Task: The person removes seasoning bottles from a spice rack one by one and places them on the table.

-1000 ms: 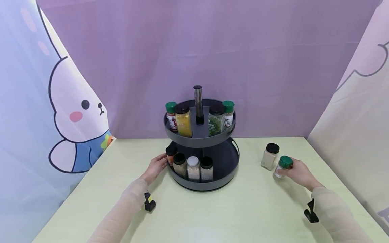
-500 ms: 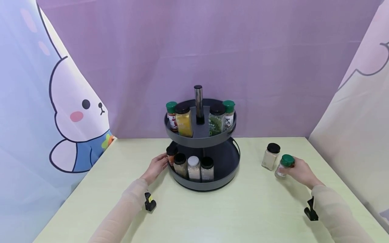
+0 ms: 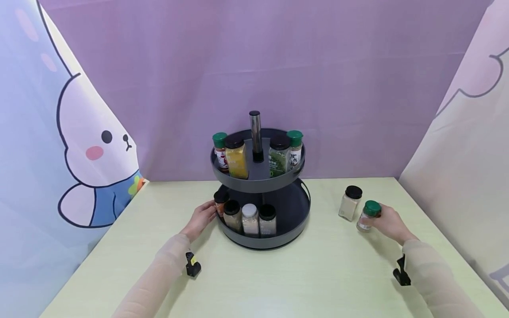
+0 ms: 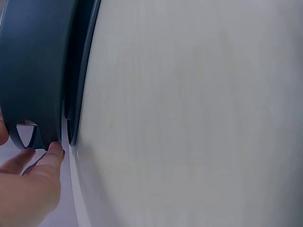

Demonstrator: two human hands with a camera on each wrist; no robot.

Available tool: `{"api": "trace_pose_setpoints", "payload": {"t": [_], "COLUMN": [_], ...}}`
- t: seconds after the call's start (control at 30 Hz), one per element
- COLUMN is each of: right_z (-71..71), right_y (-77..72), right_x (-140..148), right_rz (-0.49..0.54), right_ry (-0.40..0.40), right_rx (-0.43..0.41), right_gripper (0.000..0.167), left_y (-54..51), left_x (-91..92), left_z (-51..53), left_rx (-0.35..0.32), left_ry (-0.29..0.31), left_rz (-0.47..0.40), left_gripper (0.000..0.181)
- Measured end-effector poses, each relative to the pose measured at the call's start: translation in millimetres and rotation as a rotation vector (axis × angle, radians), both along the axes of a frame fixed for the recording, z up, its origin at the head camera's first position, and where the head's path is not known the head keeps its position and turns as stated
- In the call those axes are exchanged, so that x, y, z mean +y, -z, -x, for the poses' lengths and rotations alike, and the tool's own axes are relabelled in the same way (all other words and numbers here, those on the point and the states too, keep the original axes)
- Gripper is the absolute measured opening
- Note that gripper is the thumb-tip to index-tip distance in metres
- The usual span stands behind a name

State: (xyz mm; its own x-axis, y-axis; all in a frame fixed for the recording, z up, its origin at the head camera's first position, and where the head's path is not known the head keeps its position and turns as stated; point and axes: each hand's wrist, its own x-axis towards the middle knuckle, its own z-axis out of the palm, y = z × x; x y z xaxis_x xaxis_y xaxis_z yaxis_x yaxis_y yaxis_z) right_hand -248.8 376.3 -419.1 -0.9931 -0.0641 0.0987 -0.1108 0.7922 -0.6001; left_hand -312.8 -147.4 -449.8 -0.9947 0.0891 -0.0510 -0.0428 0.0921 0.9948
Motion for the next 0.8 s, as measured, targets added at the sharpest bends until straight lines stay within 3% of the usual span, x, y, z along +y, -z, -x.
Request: {"api": "trace_pose_setpoints", "payload": {"t": [0.3,0.43,0.53,0.67,0.8], "right_z": [1.9,0.5,-0.4,1.1,1.6], "right_y": [1.3,1.4,2.0,2.8,2.6], "right_x": [1.5,1.4,1.0,1.8,2.8], "right_rz": [0.004,0.011,0.019,0.017,0.017], "right_ry": [0.003,0.008,0.008,0.006,0.004], "right_rx": [-0.034,-0.047,-0.059,-0.060,-0.067], "right_gripper": [0.059,0.061,0.062,0.062,0.062], "left_y": [-0.1,-13.1,-16.0,-4.0,0.6], "left_x": [-0.7,0.8,1.1,-0.7,-1.0], "left_z": [-0.3,-7.6,-9.4,-2.2,-0.2], "left_rx": [0.004,-0.002,-0.012,0.000,0.006], "left_ry": [0.005,0.030,0.039,0.021,0.011], "left_rz": [-0.005,-0.026,-0.033,-0.022,-0.008], "left_gripper": [0.046,0.047,0.047,0.047,0.046]}}
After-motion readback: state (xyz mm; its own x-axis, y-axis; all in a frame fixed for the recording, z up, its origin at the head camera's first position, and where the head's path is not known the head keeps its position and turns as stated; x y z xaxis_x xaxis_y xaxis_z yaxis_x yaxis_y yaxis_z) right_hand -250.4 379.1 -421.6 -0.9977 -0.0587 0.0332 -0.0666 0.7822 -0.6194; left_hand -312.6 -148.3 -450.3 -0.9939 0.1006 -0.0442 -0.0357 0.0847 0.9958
